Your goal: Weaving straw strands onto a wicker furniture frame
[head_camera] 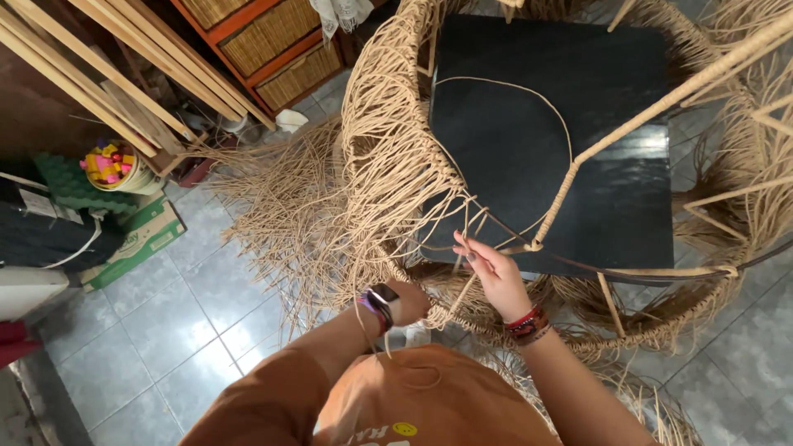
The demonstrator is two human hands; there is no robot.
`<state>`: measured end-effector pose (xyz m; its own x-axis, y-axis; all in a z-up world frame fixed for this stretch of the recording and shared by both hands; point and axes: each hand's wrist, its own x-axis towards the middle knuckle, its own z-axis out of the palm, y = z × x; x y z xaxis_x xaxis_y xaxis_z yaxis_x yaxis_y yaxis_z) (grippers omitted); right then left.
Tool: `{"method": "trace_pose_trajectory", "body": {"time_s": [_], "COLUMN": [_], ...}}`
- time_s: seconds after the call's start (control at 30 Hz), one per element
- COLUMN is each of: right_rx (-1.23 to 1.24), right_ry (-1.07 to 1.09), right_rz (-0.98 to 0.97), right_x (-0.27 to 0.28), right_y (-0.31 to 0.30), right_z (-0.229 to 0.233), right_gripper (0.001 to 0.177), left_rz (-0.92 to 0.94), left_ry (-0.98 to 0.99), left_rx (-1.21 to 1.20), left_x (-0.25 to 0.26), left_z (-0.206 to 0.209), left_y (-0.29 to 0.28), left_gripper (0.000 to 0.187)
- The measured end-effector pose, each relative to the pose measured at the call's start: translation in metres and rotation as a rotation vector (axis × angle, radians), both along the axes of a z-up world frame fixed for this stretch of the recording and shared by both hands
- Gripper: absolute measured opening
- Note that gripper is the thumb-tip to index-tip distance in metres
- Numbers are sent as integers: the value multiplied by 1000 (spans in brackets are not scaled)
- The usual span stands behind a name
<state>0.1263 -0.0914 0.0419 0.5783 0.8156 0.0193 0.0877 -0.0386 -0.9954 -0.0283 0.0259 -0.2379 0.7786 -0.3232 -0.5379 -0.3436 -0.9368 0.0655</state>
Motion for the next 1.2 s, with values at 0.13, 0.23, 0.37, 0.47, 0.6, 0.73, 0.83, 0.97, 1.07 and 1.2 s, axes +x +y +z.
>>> {"method": "trace_pose_trajectory", "body": {"time_s": [0.13, 0.23, 0.37, 0.47, 0.6, 0.73, 0.83, 0.97, 1.07, 1.2], "right_rx": [0, -53, -31, -69, -27, -29, -69, -31, -37, -6], "right_ry": [-15, -40, 57, 75, 86, 93, 16, 126, 127, 191], "right_rz": [30, 23, 24, 51, 72, 70, 56, 79, 81, 83], "right_x": [-7, -7, -6, -2, -6, -5, -7, -7, -6, -2], "right_y": [9, 12, 13, 8, 14, 10, 9, 9, 11, 11], "right_z": [21, 28, 31, 15, 21, 24, 28, 25, 33, 15], "right_gripper": [29, 28, 29, 31, 32, 33, 33, 43, 45, 48], "left_rz": [786, 595, 396, 719, 379, 411, 940, 411, 513, 605], "left_ry": [-330, -226, -80, -122, -103, 89, -2, 97, 187, 160], "left_rx": [-1177, -1027, -999, -1439, -789, -344, -1489, -994, -1336, -1147], "left_x": [11, 17, 11, 25, 7, 5, 39, -4, 12, 22], "left_z": [242, 174, 186, 242, 223, 126, 170, 155, 153, 241], "left_y": [9, 4, 18, 28, 28, 25, 26, 27, 22, 31], "left_gripper": [50, 34, 30, 21, 17, 40, 40, 28, 28, 24]}}
